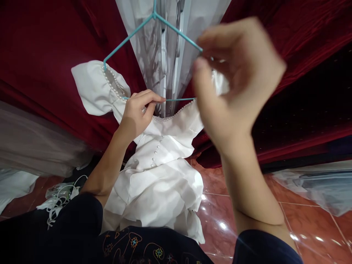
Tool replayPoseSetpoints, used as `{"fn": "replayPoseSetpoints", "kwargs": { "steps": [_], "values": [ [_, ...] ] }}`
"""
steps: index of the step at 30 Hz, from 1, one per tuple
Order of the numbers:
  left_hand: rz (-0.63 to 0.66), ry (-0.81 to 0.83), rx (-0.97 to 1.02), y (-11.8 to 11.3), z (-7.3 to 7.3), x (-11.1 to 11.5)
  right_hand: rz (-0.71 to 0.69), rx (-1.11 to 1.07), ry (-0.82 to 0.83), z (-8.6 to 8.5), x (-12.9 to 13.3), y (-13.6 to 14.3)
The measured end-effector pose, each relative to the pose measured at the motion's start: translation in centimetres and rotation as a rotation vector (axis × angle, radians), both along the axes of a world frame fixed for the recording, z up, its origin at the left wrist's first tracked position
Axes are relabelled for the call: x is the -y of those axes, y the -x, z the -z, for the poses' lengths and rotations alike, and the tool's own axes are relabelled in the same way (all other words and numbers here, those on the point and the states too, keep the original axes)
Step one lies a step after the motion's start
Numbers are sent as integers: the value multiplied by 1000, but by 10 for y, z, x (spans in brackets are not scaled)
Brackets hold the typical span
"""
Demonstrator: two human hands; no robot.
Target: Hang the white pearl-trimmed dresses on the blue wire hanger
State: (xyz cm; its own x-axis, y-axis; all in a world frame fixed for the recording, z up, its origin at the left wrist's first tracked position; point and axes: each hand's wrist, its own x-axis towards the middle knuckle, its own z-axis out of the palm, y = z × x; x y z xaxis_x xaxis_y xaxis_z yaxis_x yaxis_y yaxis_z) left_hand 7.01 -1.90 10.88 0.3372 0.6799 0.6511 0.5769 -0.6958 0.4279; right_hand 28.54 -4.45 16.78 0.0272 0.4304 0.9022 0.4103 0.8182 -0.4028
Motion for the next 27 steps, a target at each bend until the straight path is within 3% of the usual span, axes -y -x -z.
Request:
{"fn": "replayPoseSetpoints", "kwargs": {
  "steps": [3,6,8,10,13,18,23,27],
  "values": [
    [-1,3,-8,-2,0,-1,21,242,84,30,10,21],
    [-24,-11,-30,-1,5,-2,136,346,117,77,-17,27],
    [-29,-35,-61,-1,10,0,204,352,14,106,-41,28],
    [-36,-82,-83,-2,16,3,230,268,-95,125,-55,31],
    [-77,-135,-96,-5,21,7,243,177,-127,129,-56,38],
    [-82,-231,10,0,16,14,171,198,-77,111,-38,39],
    [-383,-444,283,27,4,10,201,248,-55,108,-38,29],
    [-437,-398,291,52,-2,-13,237,266,-37,112,-42,29]
  ]
}}
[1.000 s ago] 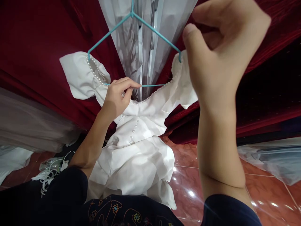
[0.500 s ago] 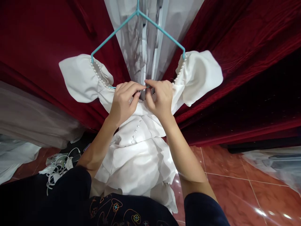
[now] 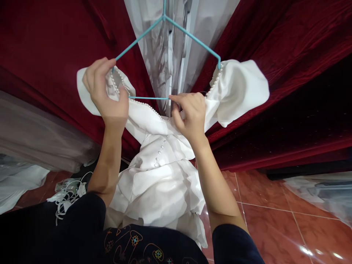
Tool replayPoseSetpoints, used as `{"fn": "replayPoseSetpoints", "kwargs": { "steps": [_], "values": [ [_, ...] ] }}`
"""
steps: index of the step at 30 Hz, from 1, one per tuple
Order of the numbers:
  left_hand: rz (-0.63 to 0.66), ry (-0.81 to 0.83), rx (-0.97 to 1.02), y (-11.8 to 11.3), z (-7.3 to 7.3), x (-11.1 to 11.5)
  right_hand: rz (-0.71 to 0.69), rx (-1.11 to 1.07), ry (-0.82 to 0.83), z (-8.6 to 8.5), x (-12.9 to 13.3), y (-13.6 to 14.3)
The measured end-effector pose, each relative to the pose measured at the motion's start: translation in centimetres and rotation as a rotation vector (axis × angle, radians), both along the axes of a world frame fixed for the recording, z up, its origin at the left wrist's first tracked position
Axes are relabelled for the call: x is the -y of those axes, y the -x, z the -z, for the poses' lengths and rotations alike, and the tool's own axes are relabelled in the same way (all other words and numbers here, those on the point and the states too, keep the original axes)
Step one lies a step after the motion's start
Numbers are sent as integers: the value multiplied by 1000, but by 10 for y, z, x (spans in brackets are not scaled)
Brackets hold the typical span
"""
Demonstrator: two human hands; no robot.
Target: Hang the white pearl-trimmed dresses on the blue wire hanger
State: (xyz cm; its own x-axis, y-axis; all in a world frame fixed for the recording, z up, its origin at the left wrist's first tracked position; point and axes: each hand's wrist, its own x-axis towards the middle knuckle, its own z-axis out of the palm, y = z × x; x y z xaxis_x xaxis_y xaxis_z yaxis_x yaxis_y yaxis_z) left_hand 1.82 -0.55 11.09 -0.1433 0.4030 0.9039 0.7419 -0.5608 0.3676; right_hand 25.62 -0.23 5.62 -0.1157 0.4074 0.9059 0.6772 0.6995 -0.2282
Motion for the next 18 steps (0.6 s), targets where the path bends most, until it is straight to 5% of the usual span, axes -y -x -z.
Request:
{"fn": "replayPoseSetpoints", "kwargs": {
  "steps": [11,18],
  "values": [
    [-151,217,358,66,-36,-39,-54,28,13,-7,0,0],
    [-92,367,137,71,-25,-40,26,68,104,-12,3,-15]
  ]
}}
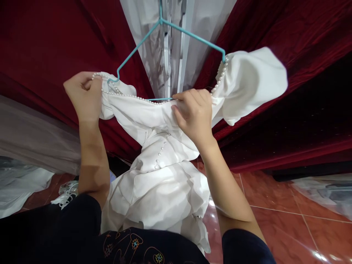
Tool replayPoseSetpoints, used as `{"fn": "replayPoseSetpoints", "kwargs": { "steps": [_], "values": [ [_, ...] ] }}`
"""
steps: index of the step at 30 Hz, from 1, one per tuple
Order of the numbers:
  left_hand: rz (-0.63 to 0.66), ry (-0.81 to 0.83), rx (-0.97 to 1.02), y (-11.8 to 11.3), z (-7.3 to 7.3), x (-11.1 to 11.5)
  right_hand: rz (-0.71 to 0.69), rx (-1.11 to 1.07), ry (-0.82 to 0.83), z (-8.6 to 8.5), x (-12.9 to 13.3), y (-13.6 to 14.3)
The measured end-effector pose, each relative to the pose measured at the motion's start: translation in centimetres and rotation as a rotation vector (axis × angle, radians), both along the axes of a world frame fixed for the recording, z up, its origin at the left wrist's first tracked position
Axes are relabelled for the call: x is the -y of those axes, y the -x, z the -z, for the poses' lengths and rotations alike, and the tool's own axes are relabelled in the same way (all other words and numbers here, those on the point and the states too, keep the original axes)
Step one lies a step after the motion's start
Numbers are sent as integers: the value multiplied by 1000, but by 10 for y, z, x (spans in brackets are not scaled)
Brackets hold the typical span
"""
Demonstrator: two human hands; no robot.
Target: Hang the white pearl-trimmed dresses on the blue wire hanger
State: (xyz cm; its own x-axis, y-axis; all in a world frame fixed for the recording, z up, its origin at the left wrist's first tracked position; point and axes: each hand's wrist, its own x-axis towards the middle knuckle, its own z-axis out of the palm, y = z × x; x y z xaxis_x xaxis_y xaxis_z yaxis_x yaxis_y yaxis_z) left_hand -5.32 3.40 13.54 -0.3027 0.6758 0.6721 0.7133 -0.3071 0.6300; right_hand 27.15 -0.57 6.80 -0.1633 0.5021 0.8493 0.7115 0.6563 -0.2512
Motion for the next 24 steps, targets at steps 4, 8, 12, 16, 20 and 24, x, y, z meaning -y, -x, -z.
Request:
{"fn": "replayPoseSetpoints", "kwargs": {
  "steps": [4,8,12,16,20,24],
  "values": [
    [-49,-4,63,23,10,13,-32,-4,28,-1,1,1],
    [-37,72,109,41,29,35,-62,-77,31,-1,1,8],
    [143,182,-13,33,44,57,-99,-153,42,-2,2,13],
    [313,67,-315,0,43,67,-94,-148,-7,-2,1,13],
    [212,-308,-428,-33,46,68,-118,-180,-7,-3,5,13],
    [281,-547,-365,-52,52,72,-128,-177,-22,-5,11,13]
  ]
}}
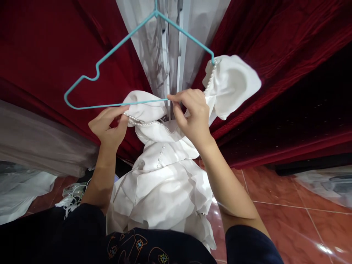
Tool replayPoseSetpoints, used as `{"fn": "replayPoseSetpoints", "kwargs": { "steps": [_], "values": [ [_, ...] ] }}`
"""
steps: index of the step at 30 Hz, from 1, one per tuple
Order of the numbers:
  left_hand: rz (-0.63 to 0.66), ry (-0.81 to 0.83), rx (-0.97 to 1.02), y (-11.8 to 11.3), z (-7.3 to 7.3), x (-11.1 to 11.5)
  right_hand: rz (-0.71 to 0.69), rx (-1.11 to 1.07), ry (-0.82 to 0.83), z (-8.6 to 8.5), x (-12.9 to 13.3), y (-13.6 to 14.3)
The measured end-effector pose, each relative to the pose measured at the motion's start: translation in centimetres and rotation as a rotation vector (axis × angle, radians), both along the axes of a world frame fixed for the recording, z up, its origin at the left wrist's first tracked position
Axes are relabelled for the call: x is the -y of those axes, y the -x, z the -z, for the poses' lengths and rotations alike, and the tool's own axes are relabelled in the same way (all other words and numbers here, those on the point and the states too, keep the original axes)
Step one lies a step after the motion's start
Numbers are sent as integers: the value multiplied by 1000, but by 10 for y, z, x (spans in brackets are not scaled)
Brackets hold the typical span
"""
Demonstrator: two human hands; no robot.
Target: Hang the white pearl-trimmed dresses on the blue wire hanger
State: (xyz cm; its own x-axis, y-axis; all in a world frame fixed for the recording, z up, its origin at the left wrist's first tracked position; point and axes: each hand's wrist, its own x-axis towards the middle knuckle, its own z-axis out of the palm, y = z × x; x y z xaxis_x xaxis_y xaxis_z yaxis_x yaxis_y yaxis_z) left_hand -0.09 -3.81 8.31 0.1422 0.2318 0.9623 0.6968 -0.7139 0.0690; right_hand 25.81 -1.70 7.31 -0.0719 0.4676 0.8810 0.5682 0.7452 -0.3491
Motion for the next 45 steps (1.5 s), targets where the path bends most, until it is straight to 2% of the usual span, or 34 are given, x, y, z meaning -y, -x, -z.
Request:
{"fn": "replayPoseSetpoints", "kwargs": {
  "steps": [3,6,9,12,17,20,23,26,29,31,34,36,38,40,41,43,45],
  "values": [
    [124,-45,-27,-8,-2,4,3,36,-9,0,0,-1],
    [50,-44,-6,-12,-10,-2,26,51,23,3,-6,-1],
    [-27,158,-34,-13,-19,-14,35,64,19,7,-12,-1],
    [-43,373,-104,-15,-20,-22,47,85,-7,9,-12,-3],
    [-95,414,-117,-19,-13,-17,-11,102,12,-4,9,-9],
    [-49,417,-105,-20,-13,-17,110,-29,-143,-17,13,-23],
    [-18,415,-104,-21,-13,-21,304,-58,-319,-26,-3,-46],
    [-75,425,-126,-18,-14,-22,363,-1,-232,-30,-24,-65],
    [-123,399,-137,-10,-20,-20,325,-55,-74,-36,-35,-78],
    [-128,390,-151,-3,-26,-20,329,-93,-22,-42,-38,-90],
    [-119,421,-175,5,-34,-21,450,-174,23,-48,-39,-117],
    [-98,450,-175,7,-37,-22,501,-226,125,-46,-33,-136],
    [-86,482,-169,5,-37,-24,475,-169,287,-42,-20,-149],
    [-92,502,-163,2,-34,-25,388,36,401,-39,-2,-152],
    [-93,505,-158,0,-33,-27,323,145,405,-39,8,-149],
    [-78,502,-145,-5,-29,-30,190,263,297,-42,24,-136],
    [-53,510,-133,-9,-25,-32,84,200,142,-47,32,-114]
  ]
}}
